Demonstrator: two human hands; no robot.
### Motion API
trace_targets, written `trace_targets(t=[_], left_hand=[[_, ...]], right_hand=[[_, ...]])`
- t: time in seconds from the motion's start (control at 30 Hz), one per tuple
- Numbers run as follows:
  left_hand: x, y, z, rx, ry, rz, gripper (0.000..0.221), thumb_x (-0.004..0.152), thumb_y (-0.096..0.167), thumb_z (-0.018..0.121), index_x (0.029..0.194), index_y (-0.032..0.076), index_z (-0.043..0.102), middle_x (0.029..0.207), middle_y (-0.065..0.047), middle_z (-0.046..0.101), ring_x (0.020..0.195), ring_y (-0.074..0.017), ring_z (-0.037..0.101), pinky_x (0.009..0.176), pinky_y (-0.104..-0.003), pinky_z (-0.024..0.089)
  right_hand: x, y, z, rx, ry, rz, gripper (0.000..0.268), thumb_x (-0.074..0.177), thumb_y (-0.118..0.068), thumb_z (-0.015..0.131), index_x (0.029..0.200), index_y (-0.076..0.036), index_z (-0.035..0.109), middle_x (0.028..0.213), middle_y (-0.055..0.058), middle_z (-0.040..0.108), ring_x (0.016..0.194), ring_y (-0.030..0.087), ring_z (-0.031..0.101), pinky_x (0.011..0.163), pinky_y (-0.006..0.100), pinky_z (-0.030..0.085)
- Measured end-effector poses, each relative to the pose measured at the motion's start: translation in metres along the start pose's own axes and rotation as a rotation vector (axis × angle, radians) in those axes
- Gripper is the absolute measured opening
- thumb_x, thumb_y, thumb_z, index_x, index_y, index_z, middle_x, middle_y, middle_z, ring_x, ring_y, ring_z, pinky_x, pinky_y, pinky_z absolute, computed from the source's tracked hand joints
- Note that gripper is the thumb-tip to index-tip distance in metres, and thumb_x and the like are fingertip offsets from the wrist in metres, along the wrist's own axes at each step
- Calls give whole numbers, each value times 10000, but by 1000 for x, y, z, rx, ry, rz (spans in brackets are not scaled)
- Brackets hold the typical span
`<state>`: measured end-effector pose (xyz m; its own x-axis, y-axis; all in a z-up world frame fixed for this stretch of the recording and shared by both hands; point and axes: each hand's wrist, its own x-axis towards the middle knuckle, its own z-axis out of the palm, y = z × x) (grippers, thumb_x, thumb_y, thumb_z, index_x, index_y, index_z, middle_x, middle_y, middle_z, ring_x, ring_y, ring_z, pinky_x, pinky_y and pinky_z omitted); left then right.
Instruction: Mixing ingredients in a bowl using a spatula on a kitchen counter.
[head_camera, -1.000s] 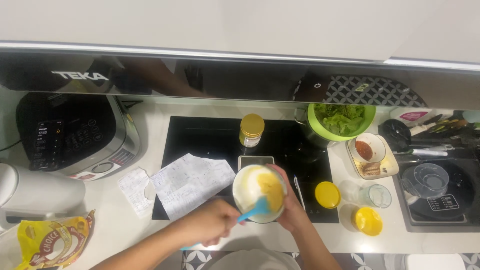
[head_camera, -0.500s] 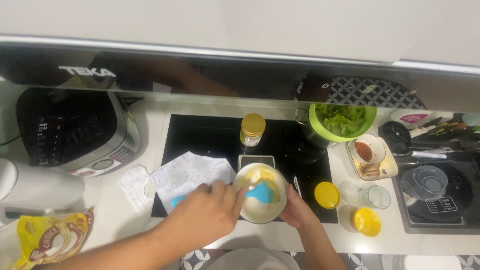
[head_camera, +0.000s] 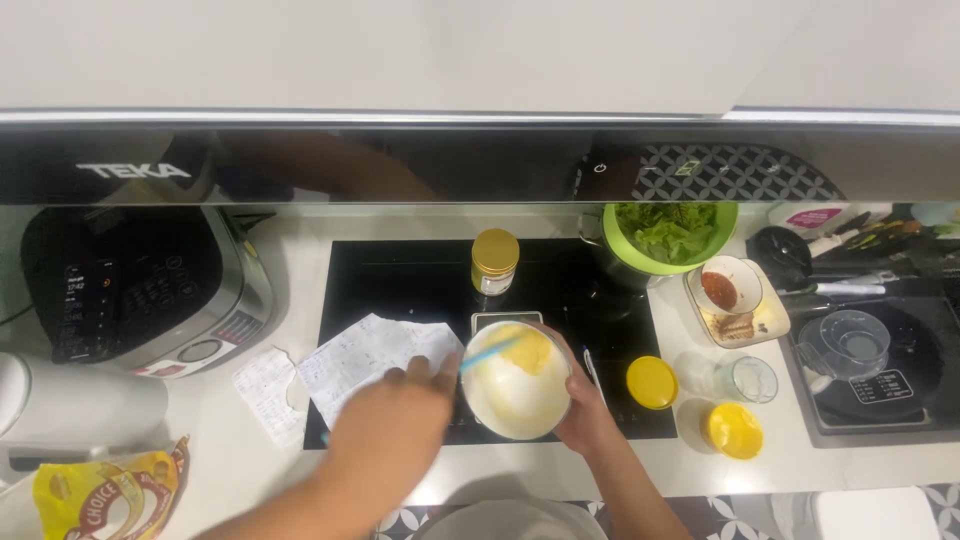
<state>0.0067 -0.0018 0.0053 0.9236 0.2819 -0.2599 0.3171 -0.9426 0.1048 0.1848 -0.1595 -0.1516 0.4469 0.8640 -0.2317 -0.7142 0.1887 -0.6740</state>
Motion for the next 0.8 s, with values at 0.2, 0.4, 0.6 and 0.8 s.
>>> trace_targets(t=[0.2,0.4,0.6,0.8], left_hand=[[-10,16,39,135,181,85,469,792,26,624,1243,-91,577,832,-195,605,599,-246,622,420,-332,561],[-9,27,80,92,396,-7,571,712,59,652,1245,-128,576,894,-237,590,637,-293,584,374,-343,523],[-27,38,86,-47,458,-188,458,826,103,650,1252,-66,663,821,-170,630,669,-269,545,598,-372,457],[-115,-25,81,-525,644,-483,326,979,257,528,1211,47,620,1020,-107,594,896,-295,552,791,-440,434]], right_hand=[[8,23,-41,167,140,108,752,767,-439,651,1372,-4,546,1305,207,594,1181,362,536,1005,511,415],[15,42,-53,172,283,192,475,872,-386,508,1241,-102,601,1172,102,629,1025,241,560,889,423,441],[8,54,-26,11,412,310,793,880,-689,289,1521,-242,424,1449,104,483,1213,294,439,962,512,341],[11,68,-15,254,-137,308,723,945,-643,490,1473,-158,398,1413,183,472,1221,443,450,911,634,427]])
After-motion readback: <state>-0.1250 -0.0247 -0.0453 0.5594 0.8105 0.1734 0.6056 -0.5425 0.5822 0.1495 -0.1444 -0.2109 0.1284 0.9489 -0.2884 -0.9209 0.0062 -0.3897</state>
